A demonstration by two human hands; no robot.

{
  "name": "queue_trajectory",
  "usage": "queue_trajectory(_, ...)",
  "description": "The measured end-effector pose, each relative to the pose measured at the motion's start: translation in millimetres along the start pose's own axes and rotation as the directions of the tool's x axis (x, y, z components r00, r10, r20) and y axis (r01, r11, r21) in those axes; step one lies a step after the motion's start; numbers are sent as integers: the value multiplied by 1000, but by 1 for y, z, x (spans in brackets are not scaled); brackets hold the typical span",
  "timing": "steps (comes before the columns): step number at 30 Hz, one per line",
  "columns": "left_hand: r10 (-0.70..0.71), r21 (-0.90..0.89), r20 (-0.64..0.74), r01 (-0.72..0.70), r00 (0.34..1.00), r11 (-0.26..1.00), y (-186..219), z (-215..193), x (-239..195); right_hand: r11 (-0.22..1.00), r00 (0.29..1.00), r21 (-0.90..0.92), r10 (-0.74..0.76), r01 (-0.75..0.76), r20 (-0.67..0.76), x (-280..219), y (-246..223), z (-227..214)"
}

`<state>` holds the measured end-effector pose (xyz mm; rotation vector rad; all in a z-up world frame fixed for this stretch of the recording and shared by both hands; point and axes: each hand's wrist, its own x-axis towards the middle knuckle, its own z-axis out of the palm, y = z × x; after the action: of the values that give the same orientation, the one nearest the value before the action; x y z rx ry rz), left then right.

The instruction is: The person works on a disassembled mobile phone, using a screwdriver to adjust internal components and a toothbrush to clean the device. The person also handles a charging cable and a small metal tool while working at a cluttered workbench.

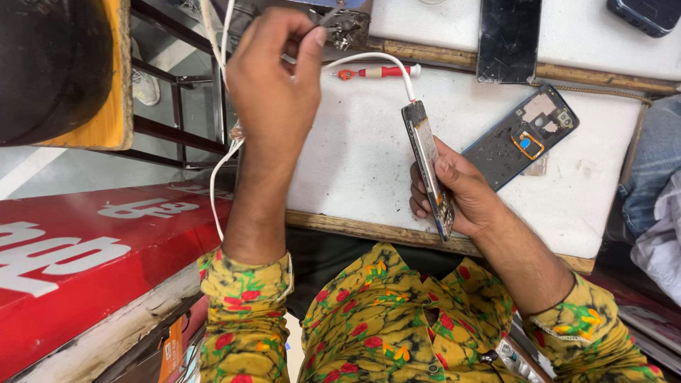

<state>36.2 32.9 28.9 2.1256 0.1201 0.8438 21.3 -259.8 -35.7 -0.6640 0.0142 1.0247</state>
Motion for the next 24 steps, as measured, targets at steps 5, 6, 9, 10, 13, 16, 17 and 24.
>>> queue_trajectory(5,-30,-243,-19,24,999,970,19,-15,-8,1000,999,24,-12,12,31,-3,3,-1)
queue_trajectory(6,-59,-288,-17,51,998,956,26,-19,-11,1000,999,28,-14,13,32,-4,3,0)
queue_trajectory(9,-141,-579,143,198,980,791,53,-27,-34,1000,1000,24,-8,7,28,-4,3,1)
queue_trajectory(10,-197,-593,215,288,956,752,64,-28,-45,1000,1000,20,-4,4,22,-5,4,0)
queue_trajectory(13,-282,-442,324,408,903,799,86,-25,-71,1000,1000,15,7,-7,-6,-5,8,-3)
queue_trajectory(16,-325,-382,332,442,885,812,101,-16,-91,1000,999,-29,-13,12,-40,-5,12,-4)
queue_trajectory(17,-335,-393,323,448,885,803,104,-13,-95,999,999,-43,-16,15,-40,-5,13,-3)
queue_trajectory(24,-335,-302,180,375,925,876,110,0,-100,993,1000,-117,-26,24,-13,-5,9,11)
